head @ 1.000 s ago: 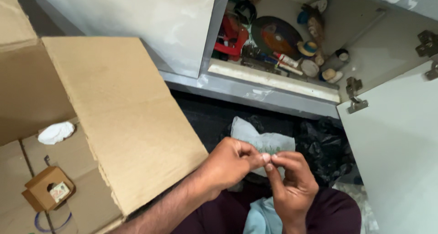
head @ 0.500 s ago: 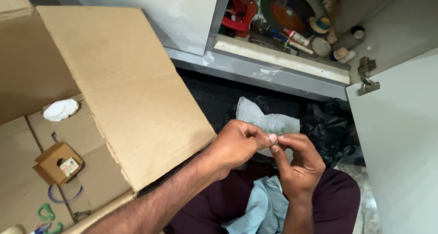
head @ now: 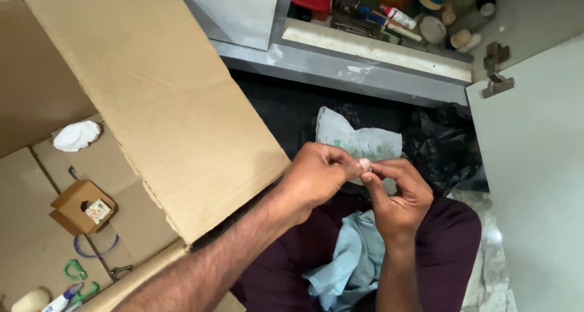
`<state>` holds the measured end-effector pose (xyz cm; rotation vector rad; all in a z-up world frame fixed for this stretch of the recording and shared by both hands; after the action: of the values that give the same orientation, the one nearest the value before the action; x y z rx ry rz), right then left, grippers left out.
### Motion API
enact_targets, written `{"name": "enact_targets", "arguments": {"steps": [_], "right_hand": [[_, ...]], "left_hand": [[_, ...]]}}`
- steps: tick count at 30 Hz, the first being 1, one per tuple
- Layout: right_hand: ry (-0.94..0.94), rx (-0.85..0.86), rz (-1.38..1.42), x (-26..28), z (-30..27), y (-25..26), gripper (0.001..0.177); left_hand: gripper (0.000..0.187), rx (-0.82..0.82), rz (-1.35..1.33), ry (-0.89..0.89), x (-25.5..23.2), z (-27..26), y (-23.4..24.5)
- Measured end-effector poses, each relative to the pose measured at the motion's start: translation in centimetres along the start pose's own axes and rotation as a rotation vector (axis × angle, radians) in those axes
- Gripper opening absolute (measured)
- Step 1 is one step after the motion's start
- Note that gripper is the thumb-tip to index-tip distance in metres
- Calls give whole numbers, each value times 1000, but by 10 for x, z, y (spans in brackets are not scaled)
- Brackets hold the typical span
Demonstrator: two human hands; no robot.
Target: The person sits on the floor and ties a white wire into a loop using both hands. They reach into a cardboard box and a nearby cabinet to retrieve items, including a glue bottle, before returning to tie the wire.
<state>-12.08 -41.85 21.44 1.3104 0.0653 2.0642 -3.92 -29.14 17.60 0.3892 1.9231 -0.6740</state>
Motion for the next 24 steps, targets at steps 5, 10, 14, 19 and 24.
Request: {"name": "enact_targets", "arguments": {"steps": [5,10,14,19,24], "right_hand": [[8,6,53,1,-1,5,47],[3,20,61,0,1,4,12],[26,30,15,3,3,3,33],[-53,23,36,1,2,7,25],[28,43,-61,5,5,10,50]], "left_hand": [[24,32,-72,-35,-2,-1,-4],[23,12,-58,47,0,-5,-2],[25,8,-25,4,-1,-5,-2],[22,34,-89,-30,-2,0,-4],[27,5,-50,25,3,-1,-4]]}}
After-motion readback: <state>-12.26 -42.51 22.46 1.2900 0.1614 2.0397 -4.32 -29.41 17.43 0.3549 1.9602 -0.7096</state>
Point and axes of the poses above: each hand's wrist, its own z-axis towards the middle knuckle, its own y-axis out of the back of the hand, x = y × z, the point moved 5 cm from there along z, towards the middle knuckle, and after that the axes turned 2 degrees about -y, right-handed, at the moved point
